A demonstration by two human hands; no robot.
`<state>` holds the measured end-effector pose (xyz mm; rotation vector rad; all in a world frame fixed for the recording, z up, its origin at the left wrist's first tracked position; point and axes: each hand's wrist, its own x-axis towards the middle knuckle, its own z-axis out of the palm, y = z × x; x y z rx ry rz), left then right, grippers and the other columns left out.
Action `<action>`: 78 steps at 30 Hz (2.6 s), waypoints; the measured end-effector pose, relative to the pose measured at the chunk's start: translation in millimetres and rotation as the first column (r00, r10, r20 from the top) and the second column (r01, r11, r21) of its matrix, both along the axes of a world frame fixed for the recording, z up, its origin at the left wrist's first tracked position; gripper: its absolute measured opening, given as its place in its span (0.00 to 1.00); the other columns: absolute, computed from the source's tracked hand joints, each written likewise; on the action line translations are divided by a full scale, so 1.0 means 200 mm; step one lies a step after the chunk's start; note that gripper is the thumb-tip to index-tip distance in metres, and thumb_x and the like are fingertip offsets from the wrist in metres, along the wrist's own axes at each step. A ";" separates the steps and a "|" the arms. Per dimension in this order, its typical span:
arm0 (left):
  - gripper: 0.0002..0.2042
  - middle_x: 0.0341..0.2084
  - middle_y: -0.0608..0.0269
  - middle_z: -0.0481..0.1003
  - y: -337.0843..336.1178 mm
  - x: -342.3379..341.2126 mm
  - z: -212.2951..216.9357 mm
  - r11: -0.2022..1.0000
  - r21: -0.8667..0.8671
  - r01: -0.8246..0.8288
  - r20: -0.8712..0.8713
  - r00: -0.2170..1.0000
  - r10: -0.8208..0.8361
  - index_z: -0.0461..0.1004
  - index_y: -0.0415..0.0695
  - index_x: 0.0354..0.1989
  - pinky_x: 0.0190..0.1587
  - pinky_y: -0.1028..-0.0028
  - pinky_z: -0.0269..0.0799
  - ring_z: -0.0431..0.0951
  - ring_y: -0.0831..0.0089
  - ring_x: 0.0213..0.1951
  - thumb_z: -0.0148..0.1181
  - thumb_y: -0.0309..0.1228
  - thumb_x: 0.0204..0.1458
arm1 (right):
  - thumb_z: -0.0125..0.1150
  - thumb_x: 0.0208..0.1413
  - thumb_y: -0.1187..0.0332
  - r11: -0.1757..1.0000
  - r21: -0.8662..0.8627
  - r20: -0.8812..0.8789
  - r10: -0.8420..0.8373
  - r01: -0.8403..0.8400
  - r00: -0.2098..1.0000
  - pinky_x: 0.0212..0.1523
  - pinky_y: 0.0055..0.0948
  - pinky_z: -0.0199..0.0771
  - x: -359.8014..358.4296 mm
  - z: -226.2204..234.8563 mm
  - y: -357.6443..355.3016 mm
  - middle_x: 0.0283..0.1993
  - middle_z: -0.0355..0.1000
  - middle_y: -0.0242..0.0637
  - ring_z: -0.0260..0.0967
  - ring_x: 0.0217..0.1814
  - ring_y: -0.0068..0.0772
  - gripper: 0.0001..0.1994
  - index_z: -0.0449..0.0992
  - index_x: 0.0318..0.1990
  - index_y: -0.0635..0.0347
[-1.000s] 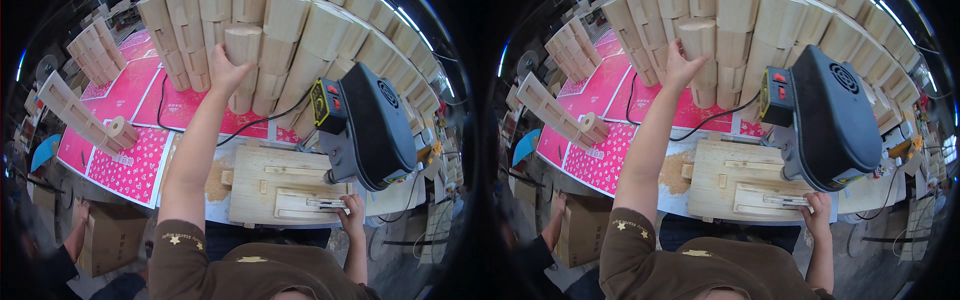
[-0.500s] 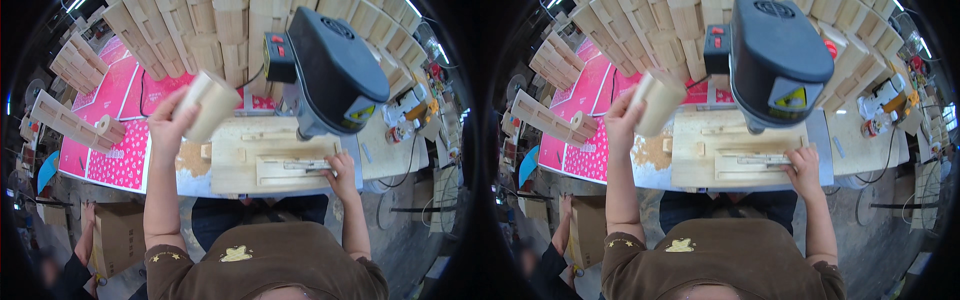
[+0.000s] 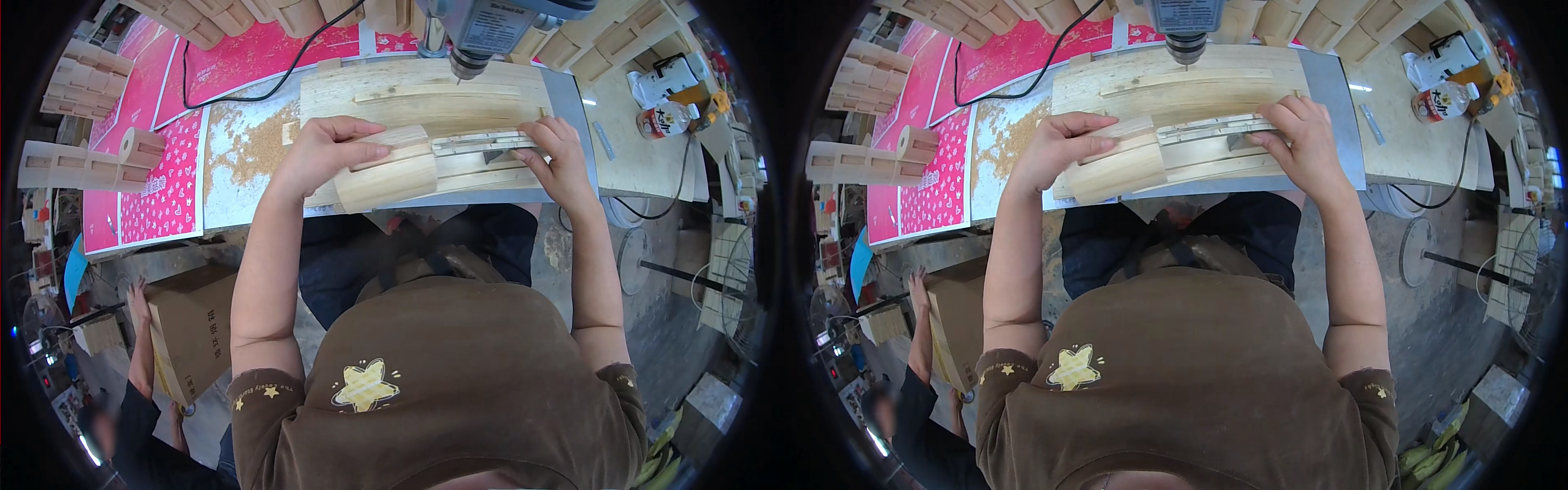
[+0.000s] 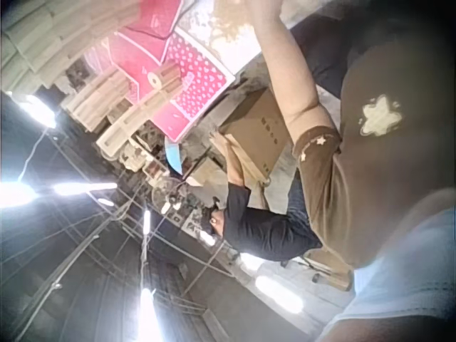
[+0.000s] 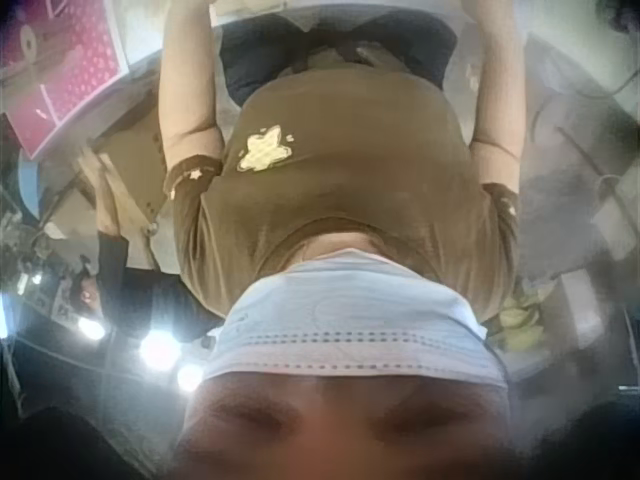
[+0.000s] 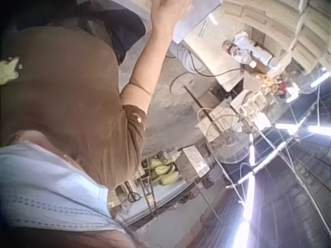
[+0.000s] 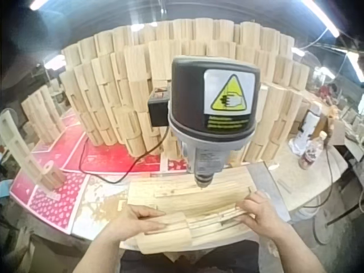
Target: Drilling or routing slots into cylindrical wood components using a vertical routing machine.
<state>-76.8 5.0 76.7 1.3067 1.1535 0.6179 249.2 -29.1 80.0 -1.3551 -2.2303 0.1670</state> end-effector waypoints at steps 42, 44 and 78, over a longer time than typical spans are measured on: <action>0.29 0.28 0.61 0.71 -0.04 0.23 -0.38 0.490 0.869 -0.060 -0.207 0.857 0.471 0.73 0.41 0.44 0.40 0.66 0.64 0.70 0.62 0.35 0.71 0.33 0.26 | 0.68 0.34 0.77 0.967 0.077 0.038 -0.244 0.241 0.969 0.51 0.34 0.65 -0.16 -0.06 0.19 0.44 0.70 0.40 0.64 0.51 0.43 0.28 0.72 0.49 0.53; 0.28 0.26 0.63 0.71 -0.05 0.22 -0.38 0.494 0.869 -0.035 -0.235 0.849 0.473 0.74 0.43 0.43 0.38 0.67 0.63 0.69 0.63 0.33 0.71 0.34 0.26 | 0.67 0.37 0.77 0.996 -0.015 -0.267 -0.091 0.091 0.959 0.53 0.33 0.65 -0.12 -0.02 0.19 0.49 0.69 0.41 0.64 0.55 0.41 0.26 0.72 0.49 0.55; 0.28 0.24 0.68 0.66 -0.06 0.23 -0.41 0.596 0.803 0.002 -0.344 0.819 0.460 0.72 0.52 0.49 0.41 0.66 0.56 0.68 0.68 0.33 0.68 0.36 0.32 | 0.50 0.55 0.76 0.886 0.435 -0.397 0.031 0.159 0.917 0.24 0.22 0.57 -0.17 0.08 0.09 0.20 0.63 0.33 0.58 0.20 0.25 0.06 0.74 0.33 0.66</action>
